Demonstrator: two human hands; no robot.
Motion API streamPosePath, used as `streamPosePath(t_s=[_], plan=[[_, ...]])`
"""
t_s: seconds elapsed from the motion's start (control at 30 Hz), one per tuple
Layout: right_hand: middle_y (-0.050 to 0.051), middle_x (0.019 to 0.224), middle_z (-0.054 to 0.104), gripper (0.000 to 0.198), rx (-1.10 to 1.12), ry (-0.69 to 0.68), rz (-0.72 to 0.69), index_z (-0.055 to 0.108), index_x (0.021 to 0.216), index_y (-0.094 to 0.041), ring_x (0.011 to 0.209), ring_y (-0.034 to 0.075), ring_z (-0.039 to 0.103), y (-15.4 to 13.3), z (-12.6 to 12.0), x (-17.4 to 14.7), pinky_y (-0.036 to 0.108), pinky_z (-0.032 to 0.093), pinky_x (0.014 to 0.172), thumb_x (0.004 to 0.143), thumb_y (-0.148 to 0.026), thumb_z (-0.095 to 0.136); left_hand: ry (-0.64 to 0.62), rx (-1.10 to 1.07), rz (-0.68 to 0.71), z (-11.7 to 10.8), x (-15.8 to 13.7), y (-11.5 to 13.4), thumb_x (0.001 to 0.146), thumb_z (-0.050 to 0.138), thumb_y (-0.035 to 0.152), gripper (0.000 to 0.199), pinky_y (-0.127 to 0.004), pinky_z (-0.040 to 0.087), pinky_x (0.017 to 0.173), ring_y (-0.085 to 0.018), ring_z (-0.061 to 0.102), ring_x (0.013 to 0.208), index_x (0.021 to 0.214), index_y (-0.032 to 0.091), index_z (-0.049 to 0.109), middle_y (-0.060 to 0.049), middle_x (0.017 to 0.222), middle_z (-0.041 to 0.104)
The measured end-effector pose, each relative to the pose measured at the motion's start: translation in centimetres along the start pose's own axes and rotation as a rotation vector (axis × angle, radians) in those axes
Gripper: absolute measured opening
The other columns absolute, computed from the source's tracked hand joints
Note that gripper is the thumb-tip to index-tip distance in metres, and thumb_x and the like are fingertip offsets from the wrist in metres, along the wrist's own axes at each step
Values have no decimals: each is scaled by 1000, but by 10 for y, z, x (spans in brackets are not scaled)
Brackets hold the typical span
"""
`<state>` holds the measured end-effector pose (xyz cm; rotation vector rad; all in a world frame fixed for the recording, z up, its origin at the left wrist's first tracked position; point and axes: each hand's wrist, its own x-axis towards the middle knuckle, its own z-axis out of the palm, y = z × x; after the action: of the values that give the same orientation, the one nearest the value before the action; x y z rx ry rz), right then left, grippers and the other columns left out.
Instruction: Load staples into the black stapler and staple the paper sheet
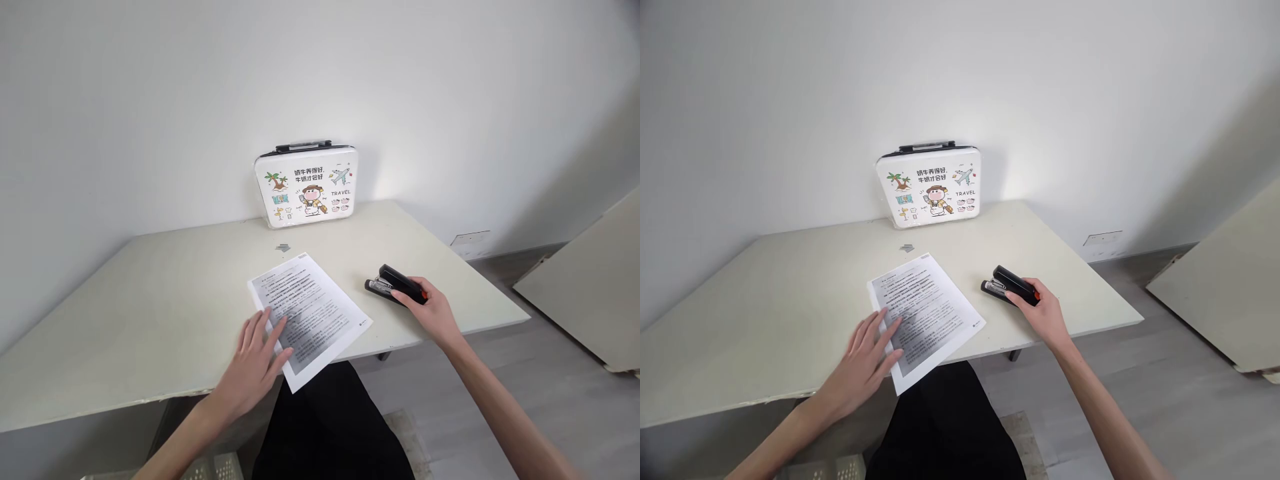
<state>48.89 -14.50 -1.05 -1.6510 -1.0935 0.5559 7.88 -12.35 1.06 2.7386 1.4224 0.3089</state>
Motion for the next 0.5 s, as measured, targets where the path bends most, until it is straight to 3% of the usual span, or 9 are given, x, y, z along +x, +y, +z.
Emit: streamPosePath(t_s=[0.07, 0.17, 0.4, 0.5], plan=[[7, 104, 76, 50, 26, 2, 3, 71, 109, -22, 95, 26, 68, -1, 1, 0, 37, 52, 83, 78, -61, 78, -30, 0, 50, 6, 0, 5, 109, 39, 56, 64, -66, 31, 124, -40, 17, 161, 167, 34, 26, -9, 176, 16], [8, 106, 76, 52, 73, -3, 7, 71, 110, -22, 96, 26, 67, -7, -3, 0, 37, 52, 83, 78, -62, 78, -87, -38, 128, 12, 23, 17, 109, 37, 57, 65, -64, 21, 128, -37, 11, 162, 168, 35, 23, -7, 178, 11], [5, 103, 75, 48, 65, 47, -17, 72, 113, -24, 91, 24, 65, -33, -34, -8, 34, 50, 78, 81, -58, 80, -165, -182, 225, 44, 144, 83, 107, 30, 66, 69, -66, 6, 128, -37, 8, 162, 165, 30, 34, -11, 176, 15], [5, 103, 75, 47, 73, 31, -42, 71, 112, -24, 94, 25, 66, -42, -40, -11, 35, 51, 81, 81, -58, 81, -117, -256, 248, 55, 185, 110, 109, 29, 60, 66, -61, 8, 130, -36, 5, 162, 164, 24, 38, -13, 176, 11]])
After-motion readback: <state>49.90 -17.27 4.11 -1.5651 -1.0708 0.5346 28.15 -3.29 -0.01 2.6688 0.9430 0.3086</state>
